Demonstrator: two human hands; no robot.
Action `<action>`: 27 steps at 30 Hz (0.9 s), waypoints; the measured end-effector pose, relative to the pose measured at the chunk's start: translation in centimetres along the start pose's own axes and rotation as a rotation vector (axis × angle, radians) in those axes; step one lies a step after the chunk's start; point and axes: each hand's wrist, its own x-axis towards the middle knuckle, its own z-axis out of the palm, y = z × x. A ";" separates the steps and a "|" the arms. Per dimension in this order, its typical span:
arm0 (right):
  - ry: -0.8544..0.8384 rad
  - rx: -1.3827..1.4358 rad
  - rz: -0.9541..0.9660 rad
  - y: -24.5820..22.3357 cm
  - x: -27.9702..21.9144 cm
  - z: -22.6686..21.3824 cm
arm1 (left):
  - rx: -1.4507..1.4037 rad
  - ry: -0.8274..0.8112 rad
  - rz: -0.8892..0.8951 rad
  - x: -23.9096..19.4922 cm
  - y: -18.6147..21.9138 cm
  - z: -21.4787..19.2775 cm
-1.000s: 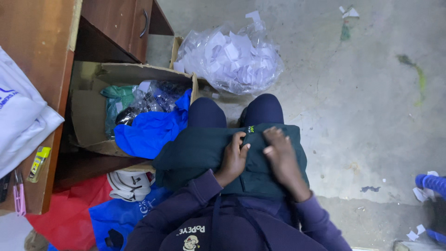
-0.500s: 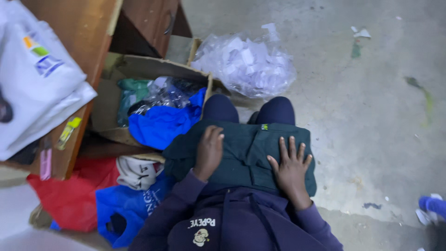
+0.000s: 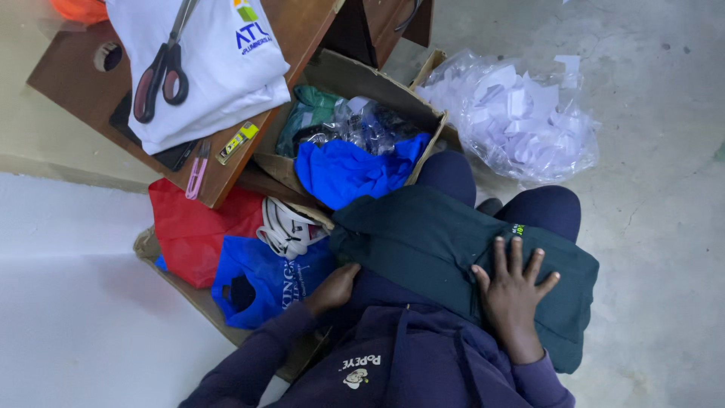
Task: The person uses shears to cut a white fabric strip from a roll and then stitches the label onto a green garment using a small handheld sewing tool.
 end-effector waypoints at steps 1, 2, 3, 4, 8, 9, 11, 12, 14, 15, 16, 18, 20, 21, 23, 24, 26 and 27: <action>-0.003 -0.001 0.000 -0.6 0.0 0.6 | -0.002 -0.001 -0.001 0.5 -1.5 0.9; -0.003 -0.004 -0.013 -1.0 0.1 1.1 | -0.070 0.062 0.025 1.4 -3.0 1.7; -0.004 -0.007 -0.025 -1.4 0.2 1.6 | -0.138 0.126 0.052 2.2 -4.5 2.7; -0.002 -0.010 -0.017 -1.6 0.2 1.6 | -0.138 0.119 0.058 2.1 -4.3 2.1; -0.019 -0.055 -0.061 -1.8 -0.2 2.0 | -0.147 0.134 0.114 4.8 -2.3 1.6; -0.022 -0.071 -0.082 -1.8 -0.4 2.2 | -0.151 0.140 0.127 5.5 -1.9 1.5; -0.068 -0.071 -0.078 -1.9 -0.5 2.2 | -0.161 0.155 0.147 6.3 -1.6 1.4; -0.111 -0.064 -0.080 -2.0 -0.4 2.2 | -0.165 0.165 0.157 6.8 -1.5 1.3; -0.096 -0.050 -0.072 -2.1 -0.4 1.7 | -0.170 0.182 0.178 7.8 -1.0 0.7; -0.083 -0.031 -0.064 -2.2 -0.4 1.4 | -0.170 0.189 0.190 8.4 -0.7 0.3; -0.084 -0.029 -0.060 -2.2 -0.3 1.1 | -0.169 0.195 0.196 8.7 0.0 -0.3; -0.145 0.007 -0.079 -2.2 -0.1 0.7 | -0.168 0.212 0.204 9.3 1.3 -1.5; -0.125 0.030 -0.104 -2.7 0.1 0.4 | -0.167 0.234 0.209 9.4 2.3 -2.3; -0.102 0.051 -0.126 -2.9 0.2 0.2 | -0.165 0.245 0.211 9.4 2.8 -2.8; -0.119 0.108 -0.166 -3.6 0.7 0.6 | -0.162 0.269 0.220 9.3 4.4 -3.9; -0.134 0.161 -0.202 -3.8 1.1 0.7 | -0.162 0.281 0.229 9.4 5.3 -4.4; -0.188 0.370 -0.223 -4.8 2.1 -0.4 | -0.163 0.296 0.249 10.3 7.2 -5.0; -0.241 0.580 -0.242 -5.2 2.5 -0.9 | -0.165 0.300 0.261 10.9 8.3 -5.3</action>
